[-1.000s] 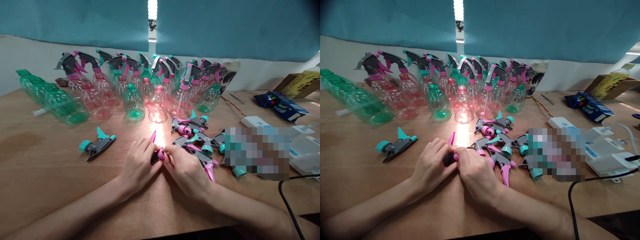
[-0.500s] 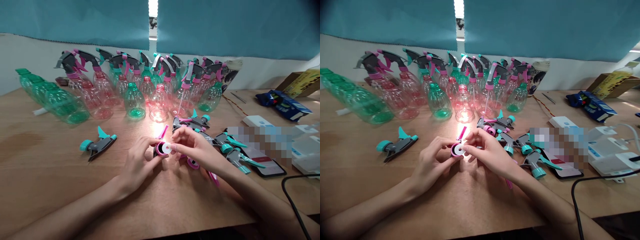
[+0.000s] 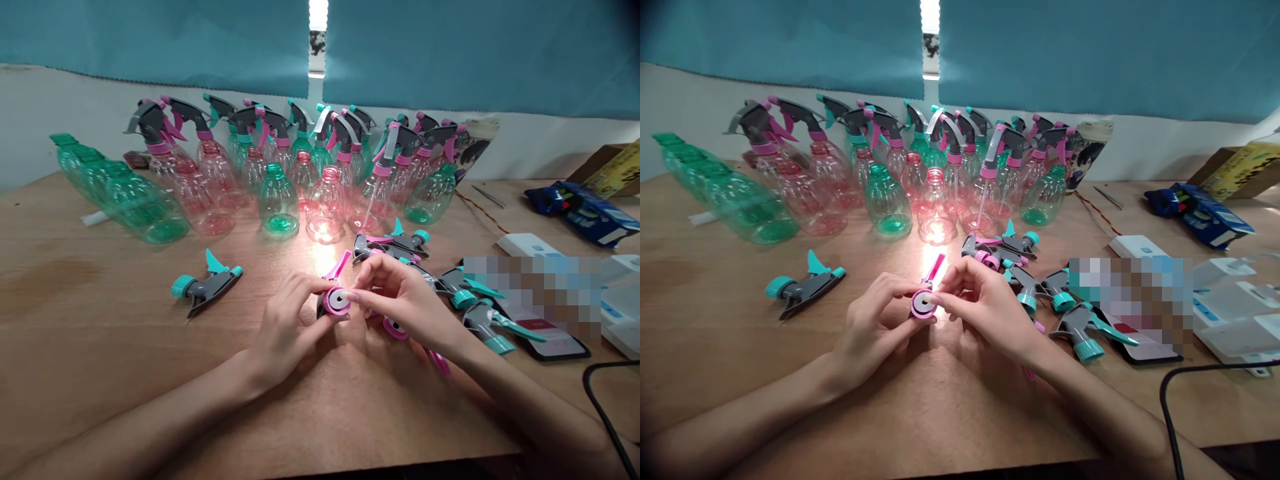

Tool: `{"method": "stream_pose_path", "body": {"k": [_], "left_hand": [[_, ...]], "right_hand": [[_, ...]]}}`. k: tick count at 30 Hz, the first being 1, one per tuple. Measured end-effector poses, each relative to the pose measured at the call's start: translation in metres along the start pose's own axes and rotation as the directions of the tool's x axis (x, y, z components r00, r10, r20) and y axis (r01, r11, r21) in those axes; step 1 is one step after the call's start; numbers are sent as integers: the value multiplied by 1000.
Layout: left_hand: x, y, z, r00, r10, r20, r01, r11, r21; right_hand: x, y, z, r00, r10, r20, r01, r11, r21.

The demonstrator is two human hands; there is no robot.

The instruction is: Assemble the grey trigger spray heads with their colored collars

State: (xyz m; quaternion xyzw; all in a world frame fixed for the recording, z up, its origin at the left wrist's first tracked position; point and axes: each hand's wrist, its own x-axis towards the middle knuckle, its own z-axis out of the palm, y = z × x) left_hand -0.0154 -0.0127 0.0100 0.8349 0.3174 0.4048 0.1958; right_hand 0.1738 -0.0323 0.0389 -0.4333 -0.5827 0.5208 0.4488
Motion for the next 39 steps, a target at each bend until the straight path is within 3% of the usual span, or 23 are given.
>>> {"method": "stream_pose_path", "body": {"k": [10, 17, 25, 39], "left_hand": [[0, 1, 0, 1000, 24, 10, -24, 1000, -5], [0, 2, -1, 999, 42, 10, -42, 999, 21], [-1, 0, -1, 997, 68, 22, -68, 997, 28], [-1, 3, -4, 985, 170, -34, -157, 960, 234]], "right_hand": [[-2, 2, -1, 949, -246, -199, 225, 967, -122], [-9, -4, 1, 943, -325, 73, 329, 872, -362], [-5, 1, -3, 911, -400, 96, 400, 805, -439], [-6, 4, -1, 829, -519, 209, 504, 530, -682]]}}
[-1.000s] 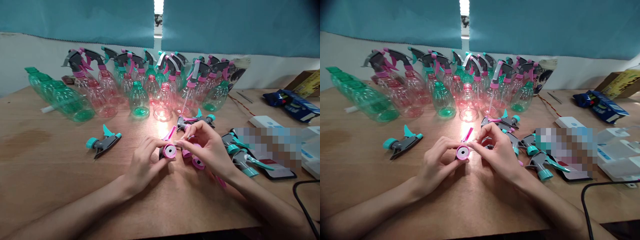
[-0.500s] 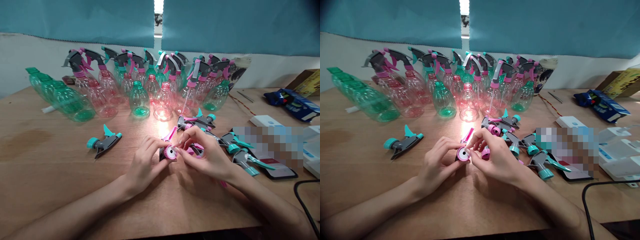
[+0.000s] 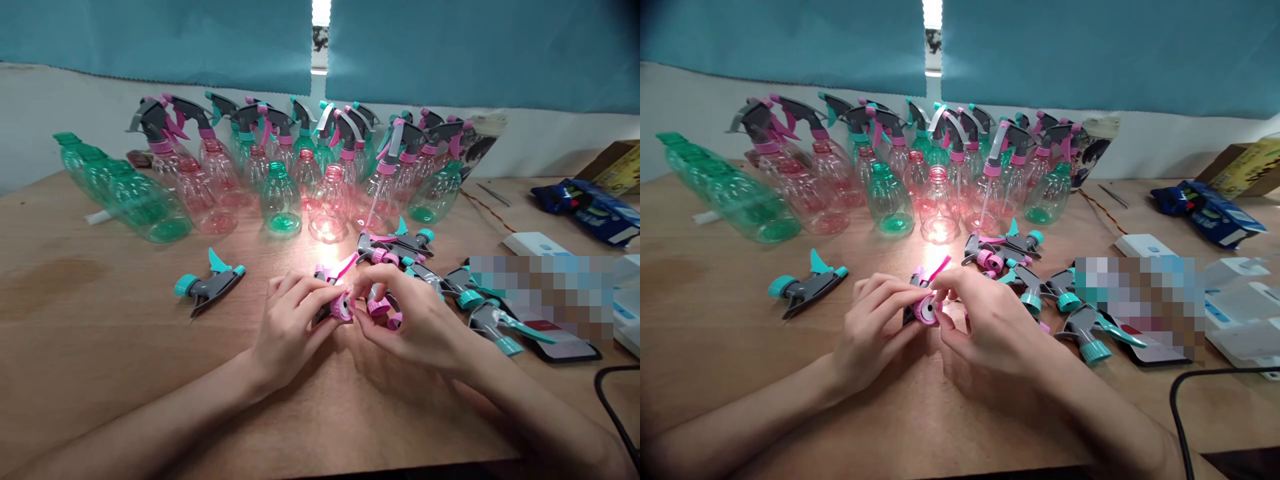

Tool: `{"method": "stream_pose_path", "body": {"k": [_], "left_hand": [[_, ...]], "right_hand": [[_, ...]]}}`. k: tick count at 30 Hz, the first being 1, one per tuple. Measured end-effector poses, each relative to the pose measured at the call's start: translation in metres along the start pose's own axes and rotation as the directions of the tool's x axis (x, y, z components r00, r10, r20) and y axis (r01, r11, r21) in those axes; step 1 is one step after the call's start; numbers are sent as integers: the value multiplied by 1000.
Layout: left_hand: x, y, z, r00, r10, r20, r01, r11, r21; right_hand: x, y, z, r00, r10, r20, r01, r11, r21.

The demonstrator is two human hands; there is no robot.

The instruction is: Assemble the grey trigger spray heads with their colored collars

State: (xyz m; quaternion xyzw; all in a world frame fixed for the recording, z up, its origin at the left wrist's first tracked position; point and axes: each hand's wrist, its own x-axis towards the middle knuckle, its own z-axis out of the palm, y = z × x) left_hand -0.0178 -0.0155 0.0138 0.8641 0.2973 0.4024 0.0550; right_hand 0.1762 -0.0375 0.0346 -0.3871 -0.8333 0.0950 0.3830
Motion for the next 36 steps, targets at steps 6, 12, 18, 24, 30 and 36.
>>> {"method": "stream_pose_path", "body": {"k": [6, 12, 18, 24, 30, 36], "left_hand": [[1, -1, 2, 999, 14, -44, -13, 999, 36], [0, -3, 3, 1000, 9, -2, -9, 1000, 20], [-2, -6, 4, 997, -12, 71, 11, 1000, 19], [-1, -4, 3, 987, -44, 155, 47, 999, -18], [2, -3, 2, 983, -57, 175, 60, 998, -10], [1, -5, 1, 990, -38, 138, 35, 999, 21]], "right_hand": [[0, -7, 3, 997, -71, -39, 65, 986, -152], [-4, -5, 6, 1000, -14, -28, 11, 996, -92], [-11, 2, 14, 998, 23, -62, -19, 998, 63], [-8, 1, 16, 996, 29, -80, -15, 984, 179], [-6, 5, 8, 996, 73, -53, -65, 987, 144], [-8, 8, 4, 998, 64, -12, -62, 990, 125]]}}
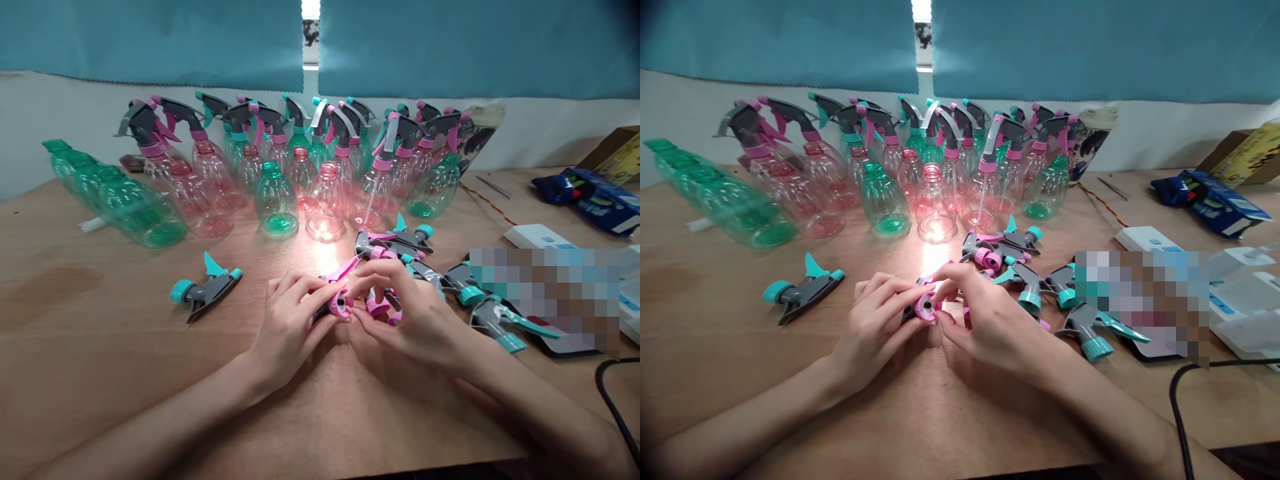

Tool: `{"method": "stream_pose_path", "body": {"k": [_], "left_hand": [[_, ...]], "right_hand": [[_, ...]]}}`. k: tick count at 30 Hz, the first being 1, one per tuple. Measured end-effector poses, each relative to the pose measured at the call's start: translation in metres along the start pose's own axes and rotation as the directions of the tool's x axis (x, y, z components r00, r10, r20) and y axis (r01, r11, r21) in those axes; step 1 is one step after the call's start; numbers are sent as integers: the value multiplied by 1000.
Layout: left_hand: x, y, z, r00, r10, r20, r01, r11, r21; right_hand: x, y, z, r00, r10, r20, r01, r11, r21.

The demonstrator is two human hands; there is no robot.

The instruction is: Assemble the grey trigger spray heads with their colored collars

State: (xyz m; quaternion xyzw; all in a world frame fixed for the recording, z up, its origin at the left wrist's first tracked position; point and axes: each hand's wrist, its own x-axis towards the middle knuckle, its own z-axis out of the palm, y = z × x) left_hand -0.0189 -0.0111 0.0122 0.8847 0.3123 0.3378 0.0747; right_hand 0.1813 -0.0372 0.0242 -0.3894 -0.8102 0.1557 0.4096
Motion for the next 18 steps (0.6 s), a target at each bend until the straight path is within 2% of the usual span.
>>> {"method": "stream_pose_path", "body": {"k": [6, 9, 11, 14, 16, 18], "left_hand": [[0, -1, 2, 1000, -13, 16, 13, 1000, 5], [0, -2, 3, 999, -30, 13, 30, 1000, -5], [0, -3, 3, 1000, -23, 12, 23, 1000, -21], [0, -3, 4, 1000, 1, 21, 0, 999, -42], [-1, -2, 4, 1000, -6, 14, 6, 999, -44], [-1, -2, 5, 999, -31, -10, 30, 999, -42]], "right_hand": [[3, -5, -1, 998, 2, 59, 1, 998, -57], [3, -8, 3, 994, -40, 100, 46, 997, -61], [2, -9, 9, 997, -62, 42, 63, 997, -34], [0, -9, 19, 991, 35, -132, -32, 999, 26], [1, -9, 21, 981, 96, -170, -91, 995, 33], [3, -10, 19, 982, 86, -166, -90, 996, -18]]}}
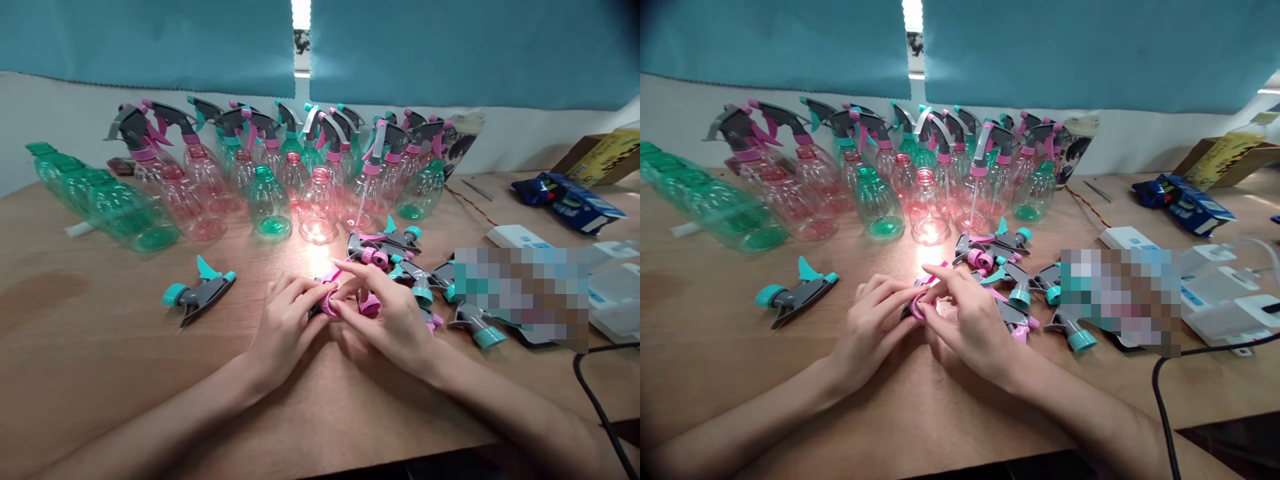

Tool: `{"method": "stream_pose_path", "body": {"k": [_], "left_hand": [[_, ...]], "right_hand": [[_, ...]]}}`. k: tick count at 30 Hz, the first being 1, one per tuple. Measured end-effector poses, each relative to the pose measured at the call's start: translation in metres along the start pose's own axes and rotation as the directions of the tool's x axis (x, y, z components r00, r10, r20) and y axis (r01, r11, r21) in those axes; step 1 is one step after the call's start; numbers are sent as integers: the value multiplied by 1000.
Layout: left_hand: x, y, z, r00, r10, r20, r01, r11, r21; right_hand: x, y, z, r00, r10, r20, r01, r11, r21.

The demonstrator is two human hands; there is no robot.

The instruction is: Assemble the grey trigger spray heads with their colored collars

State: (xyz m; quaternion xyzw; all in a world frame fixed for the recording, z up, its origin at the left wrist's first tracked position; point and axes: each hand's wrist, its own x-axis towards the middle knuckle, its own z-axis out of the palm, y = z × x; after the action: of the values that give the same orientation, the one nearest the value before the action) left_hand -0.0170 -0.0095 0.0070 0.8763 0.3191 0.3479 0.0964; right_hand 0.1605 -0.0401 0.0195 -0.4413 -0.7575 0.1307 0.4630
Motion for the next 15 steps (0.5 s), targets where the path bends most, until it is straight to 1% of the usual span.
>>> {"method": "stream_pose_path", "body": {"k": [4, 5, 7, 9, 10, 13, 15], "left_hand": [[0, 0, -1, 998, -64, -12, 64, 998, 22], [0, 1, -2, 997, -74, -10, 74, 997, 29], [1, 1, -3, 997, -70, -13, 70, 997, 34], [2, 1, -4, 999, -37, -8, 38, 999, 18], [2, 1, -4, 1000, -17, -3, 17, 1000, 3], [3, 0, -3, 1000, 9, 23, -8, 999, -44], [3, 0, -3, 999, 6, 31, -5, 999, -46]], "right_hand": [[4, -2, -8, 994, -95, 59, 102, 985, -142], [5, -2, -9, 992, -98, 81, 109, 984, -139], [5, -2, -10, 990, -98, 106, 105, 992, -70], [6, -1, -10, 989, -111, 100, 113, 993, -13], [6, 0, -10, 988, -130, 89, 132, 991, -23], [6, 1, -11, 976, -192, 101, 208, 961, -181], [5, -4, -12, 982, -147, 116, 175, 942, -287]]}}
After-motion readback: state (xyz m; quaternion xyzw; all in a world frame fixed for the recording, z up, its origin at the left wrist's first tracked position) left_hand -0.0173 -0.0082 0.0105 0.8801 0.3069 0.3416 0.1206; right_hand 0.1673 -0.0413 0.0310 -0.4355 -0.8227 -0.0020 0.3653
